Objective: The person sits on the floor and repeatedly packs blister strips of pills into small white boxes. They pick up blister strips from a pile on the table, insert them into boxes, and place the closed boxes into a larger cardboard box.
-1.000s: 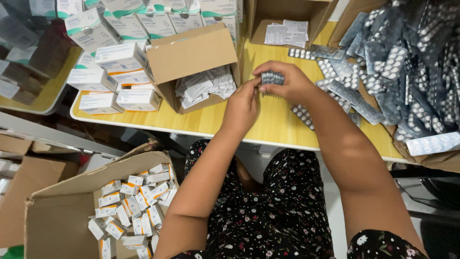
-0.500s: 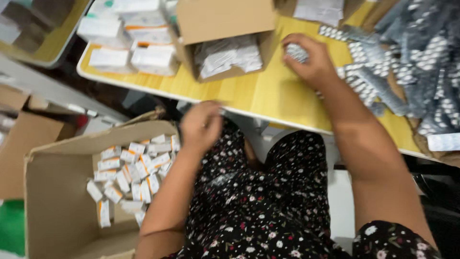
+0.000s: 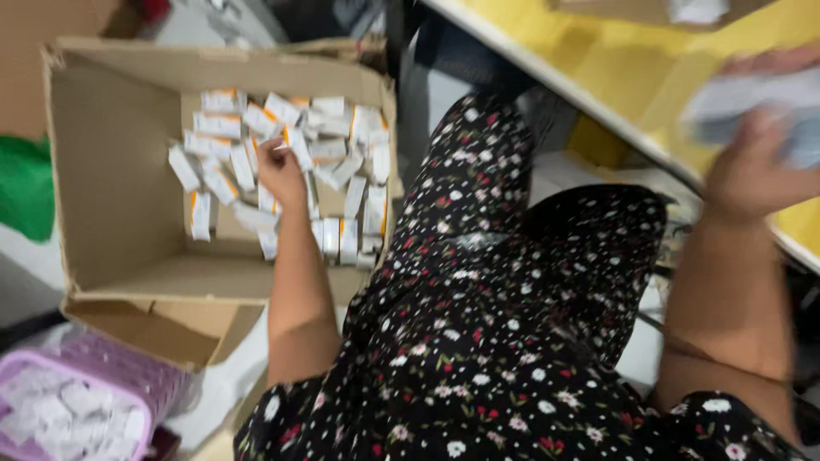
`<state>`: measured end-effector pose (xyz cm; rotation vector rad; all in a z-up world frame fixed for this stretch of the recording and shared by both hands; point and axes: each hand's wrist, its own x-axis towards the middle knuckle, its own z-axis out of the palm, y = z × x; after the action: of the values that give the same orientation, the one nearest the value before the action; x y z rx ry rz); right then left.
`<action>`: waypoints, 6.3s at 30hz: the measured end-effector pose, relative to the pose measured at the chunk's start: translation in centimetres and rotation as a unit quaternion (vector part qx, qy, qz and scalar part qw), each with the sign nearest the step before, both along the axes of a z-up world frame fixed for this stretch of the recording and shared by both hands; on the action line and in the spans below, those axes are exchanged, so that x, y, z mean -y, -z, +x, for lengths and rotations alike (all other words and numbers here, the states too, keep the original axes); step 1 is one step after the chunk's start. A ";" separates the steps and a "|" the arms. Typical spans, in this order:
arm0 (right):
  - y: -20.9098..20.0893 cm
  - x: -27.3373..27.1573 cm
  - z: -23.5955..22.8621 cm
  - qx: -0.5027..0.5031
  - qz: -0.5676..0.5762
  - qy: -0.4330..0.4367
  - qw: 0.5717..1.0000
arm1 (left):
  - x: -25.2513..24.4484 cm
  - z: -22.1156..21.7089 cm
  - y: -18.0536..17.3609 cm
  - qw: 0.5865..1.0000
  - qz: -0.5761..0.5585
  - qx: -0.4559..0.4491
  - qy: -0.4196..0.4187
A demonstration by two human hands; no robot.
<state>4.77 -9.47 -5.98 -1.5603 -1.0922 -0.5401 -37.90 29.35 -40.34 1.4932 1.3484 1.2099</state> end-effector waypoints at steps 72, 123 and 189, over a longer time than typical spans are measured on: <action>-9.3 3.9 16.0 -0.134 0.107 -0.081 0.982 | 31.1 46.8 -40.0 0.794 0.337 0.005 0.507; -9.2 3.8 12.1 -0.180 0.164 -0.129 0.961 | 30.6 45.6 -40.6 0.819 0.363 -0.004 0.444; -10.5 4.3 10.6 0.000 -0.093 0.024 0.995 | 29.6 48.3 -36.6 0.801 0.249 0.045 0.542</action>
<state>15.41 -13.79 4.51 -1.7507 -1.1342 -0.4817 10.41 -0.28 -3.74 2.0620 -0.0734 0.8168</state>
